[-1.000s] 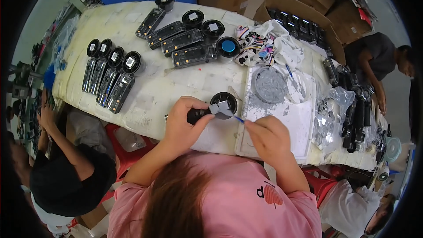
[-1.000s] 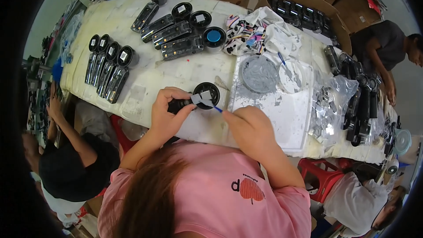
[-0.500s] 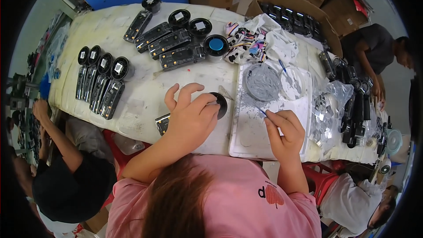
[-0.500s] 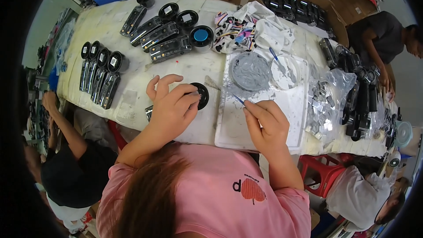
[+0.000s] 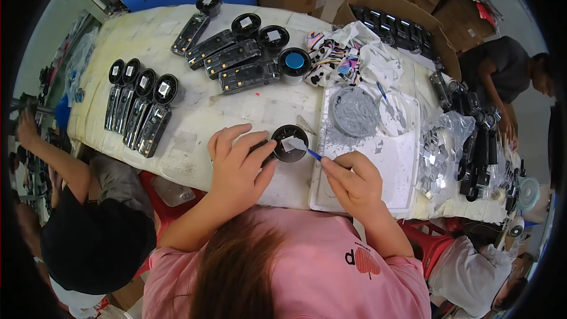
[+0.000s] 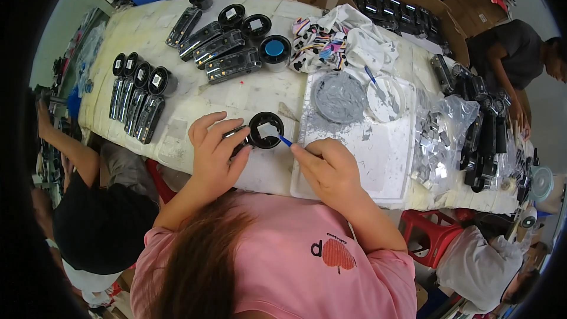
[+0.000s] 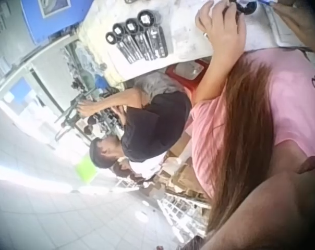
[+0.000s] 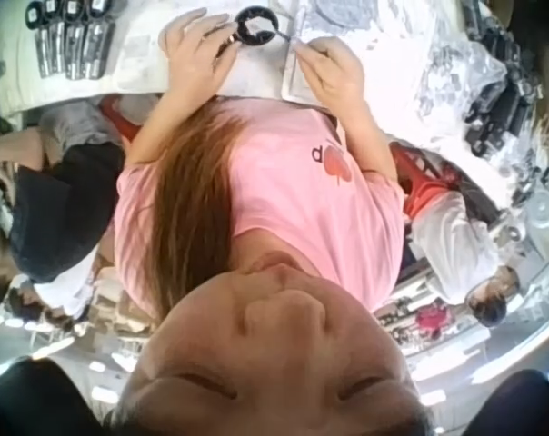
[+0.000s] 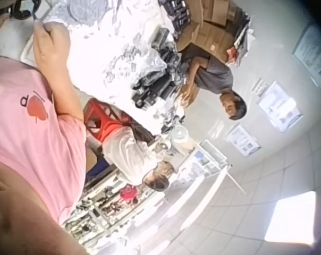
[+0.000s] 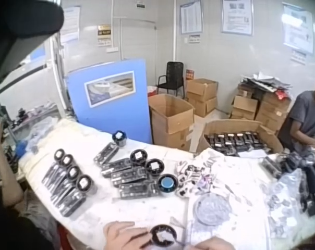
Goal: The person applies adhesive paste to electronic components with an applicator brush.
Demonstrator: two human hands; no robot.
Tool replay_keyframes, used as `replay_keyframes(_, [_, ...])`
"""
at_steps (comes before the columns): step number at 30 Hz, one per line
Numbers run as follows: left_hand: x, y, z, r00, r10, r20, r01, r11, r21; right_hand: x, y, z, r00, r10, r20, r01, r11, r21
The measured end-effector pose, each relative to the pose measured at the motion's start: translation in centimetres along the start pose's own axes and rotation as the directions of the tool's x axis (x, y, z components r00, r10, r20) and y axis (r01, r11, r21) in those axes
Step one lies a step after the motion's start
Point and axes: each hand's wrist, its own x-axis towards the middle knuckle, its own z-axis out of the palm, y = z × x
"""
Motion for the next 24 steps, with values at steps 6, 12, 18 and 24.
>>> replay_keyframes(6, [-0.5, -0.1, 0.0, 0.996, -0.075, 0.049, 0.079, 0.993, -0.088, -0.3, 0.2, 0.1, 0.982, -0.094, 0.163, 0.117, 0.984, -0.138])
replay_keyframes(12, [-0.7, -0.1, 1.0, 0.978, -0.15, 0.145, 0.177, 0.965, -0.196, -0.4, 0.2, -2.8, 1.0, -0.002, -0.015, -0.001, 0.985, -0.174])
replay_keyframes(18, [-1.2, -1.5, 0.0, 0.961, -0.266, 0.078, 0.276, 0.945, -0.177, -1.0, 6.4, -3.8, 0.978, 0.207, -0.024, -0.201, 0.91, -0.362])
replay_keyframes(24, [-2.0, -4.6, -1.5, 0.899, -0.436, -0.04, 0.434, 0.899, -0.053, -1.4, 6.0, -5.1, 0.952, 0.305, 0.032, -0.278, 0.9, -0.335])
